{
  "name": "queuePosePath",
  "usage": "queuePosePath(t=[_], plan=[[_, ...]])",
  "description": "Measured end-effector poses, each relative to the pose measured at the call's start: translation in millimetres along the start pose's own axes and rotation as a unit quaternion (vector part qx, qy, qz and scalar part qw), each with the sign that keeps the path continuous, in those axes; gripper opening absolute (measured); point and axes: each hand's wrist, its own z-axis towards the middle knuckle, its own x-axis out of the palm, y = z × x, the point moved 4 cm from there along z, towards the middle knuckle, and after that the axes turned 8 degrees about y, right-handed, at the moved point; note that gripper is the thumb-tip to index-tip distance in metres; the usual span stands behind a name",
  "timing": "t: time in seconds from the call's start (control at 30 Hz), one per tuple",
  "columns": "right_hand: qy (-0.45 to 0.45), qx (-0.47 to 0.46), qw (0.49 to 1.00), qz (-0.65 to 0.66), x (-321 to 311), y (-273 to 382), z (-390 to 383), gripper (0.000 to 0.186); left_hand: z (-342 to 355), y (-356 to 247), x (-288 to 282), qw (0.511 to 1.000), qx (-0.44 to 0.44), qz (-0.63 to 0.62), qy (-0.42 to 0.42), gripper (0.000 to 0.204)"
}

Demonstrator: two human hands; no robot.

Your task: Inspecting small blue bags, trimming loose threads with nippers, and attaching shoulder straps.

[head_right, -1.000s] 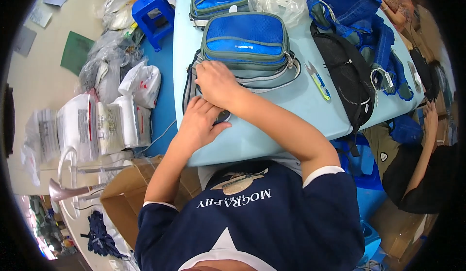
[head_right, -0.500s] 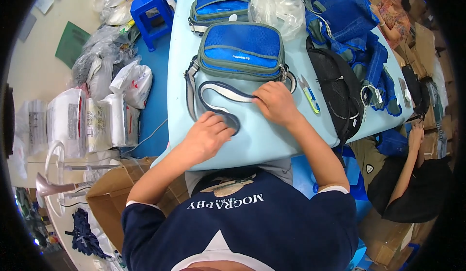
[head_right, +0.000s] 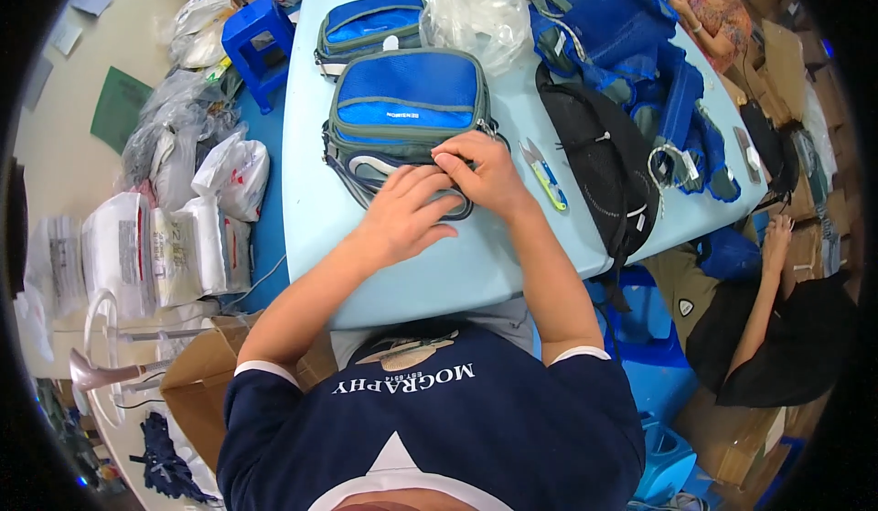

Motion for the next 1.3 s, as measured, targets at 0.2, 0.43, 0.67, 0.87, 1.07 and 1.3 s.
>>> queuePosePath(t=[0.2, 0.43, 0.67, 0.87, 1.07, 1.3], plan=[[0.074, -0.012, 0.997, -0.004, -6.6, 12.8, -1.2, 0.034, -47.7, 31.6, -27.1, 0.996, -0.071, 0.0, 0.059, 0.047], [0.13, -0.066, 0.965, -0.218, 23.8, 36.0, -5.9, 0.048, -28.7, 48.0, -2.8, 0.994, -0.105, 0.04, 0.016, 0.051], [0.043, 0.066, 0.956, -0.282, 7.1, 13.1, -13.2, 0.049, -15.8, 31.4, 1.5, 0.973, -0.202, 0.084, 0.069, 0.047], [0.088, 0.074, 0.966, -0.232, 0.2, 8.9, -14.1, 0.032, -17.4, 28.3, -0.1, 0.974, -0.184, 0.098, 0.087, 0.029], [0.107, 0.118, 0.96, -0.229, 0.1, 7.2, -15.6, 0.031, -27.5, 29.5, -1.6, 0.971, -0.164, 0.131, 0.111, 0.034], [0.05, 0.022, 0.987, -0.154, -0.3, 27.8, -14.9, 0.026, -35.8, 26.7, 11.4, 0.978, -0.187, 0.074, 0.049, 0.032]])
